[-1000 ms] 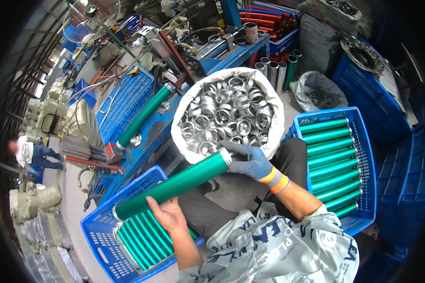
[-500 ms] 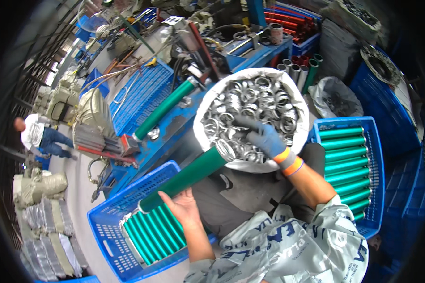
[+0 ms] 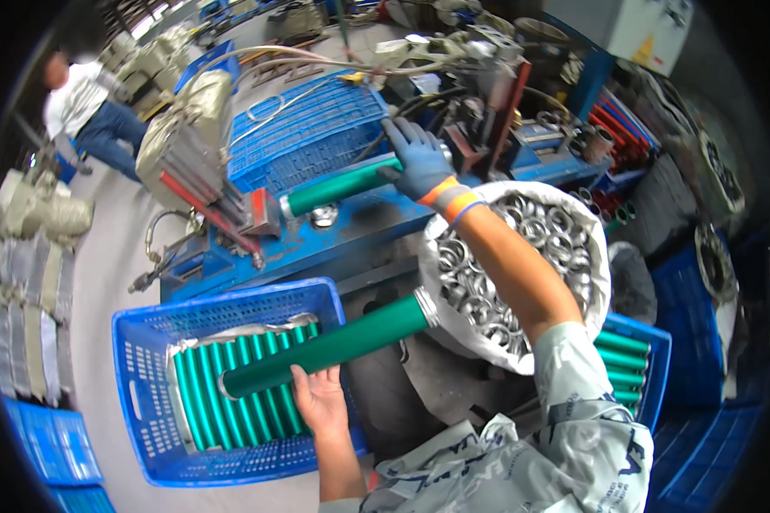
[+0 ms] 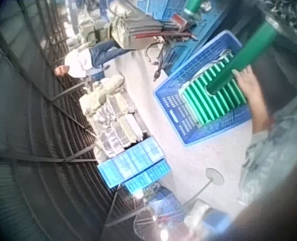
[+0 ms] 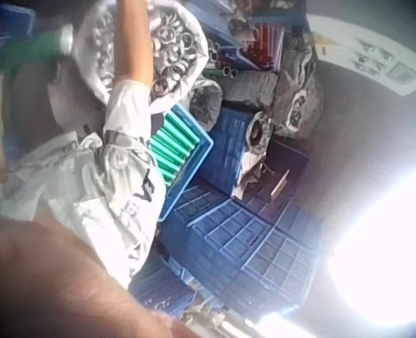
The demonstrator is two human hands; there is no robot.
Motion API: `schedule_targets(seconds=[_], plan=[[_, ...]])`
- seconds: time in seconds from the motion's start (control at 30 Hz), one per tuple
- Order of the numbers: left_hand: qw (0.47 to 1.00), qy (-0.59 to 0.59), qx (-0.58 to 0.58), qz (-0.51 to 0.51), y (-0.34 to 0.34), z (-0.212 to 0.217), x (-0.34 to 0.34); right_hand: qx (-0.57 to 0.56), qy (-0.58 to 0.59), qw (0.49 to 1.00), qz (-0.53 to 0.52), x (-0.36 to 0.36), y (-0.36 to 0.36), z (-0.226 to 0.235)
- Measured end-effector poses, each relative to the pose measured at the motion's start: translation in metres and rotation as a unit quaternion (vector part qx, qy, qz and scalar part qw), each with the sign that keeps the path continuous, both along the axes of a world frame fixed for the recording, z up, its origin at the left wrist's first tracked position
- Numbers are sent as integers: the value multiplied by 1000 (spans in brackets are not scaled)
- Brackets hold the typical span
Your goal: The recorder is assembling metal rings onto green tubes using a pneumatic press machine in a manufacturing environment.
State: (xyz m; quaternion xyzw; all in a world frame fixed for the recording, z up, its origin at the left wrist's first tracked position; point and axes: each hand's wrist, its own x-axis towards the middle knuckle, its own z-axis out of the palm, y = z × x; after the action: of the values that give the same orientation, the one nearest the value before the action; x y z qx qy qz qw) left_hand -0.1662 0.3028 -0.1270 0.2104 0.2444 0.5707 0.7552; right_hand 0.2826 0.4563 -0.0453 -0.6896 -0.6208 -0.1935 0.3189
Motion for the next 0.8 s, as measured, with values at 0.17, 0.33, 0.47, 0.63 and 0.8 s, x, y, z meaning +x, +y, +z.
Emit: schedule_targets(seconds=[0.17, 0.33, 0.47, 0.63, 0.8], plan=[[999, 11, -33, 11, 13, -20, -1, -166, -96, 964, -183, 46, 54, -76], [996, 60, -45, 47, 33, -20, -5, 22, -7, 998, 50, 16, 41, -12], [996, 82, -20, -18, 61, -20, 50, 168, 267, 944, 99, 0, -71, 88], [993, 61, 3, -99, 111, 1, 209, 269, 426, 864, 11, 39, -243, 92], [997, 52, 5, -65, 229, -8, 317, 299, 515, 802, -45, 6, -382, 56]])
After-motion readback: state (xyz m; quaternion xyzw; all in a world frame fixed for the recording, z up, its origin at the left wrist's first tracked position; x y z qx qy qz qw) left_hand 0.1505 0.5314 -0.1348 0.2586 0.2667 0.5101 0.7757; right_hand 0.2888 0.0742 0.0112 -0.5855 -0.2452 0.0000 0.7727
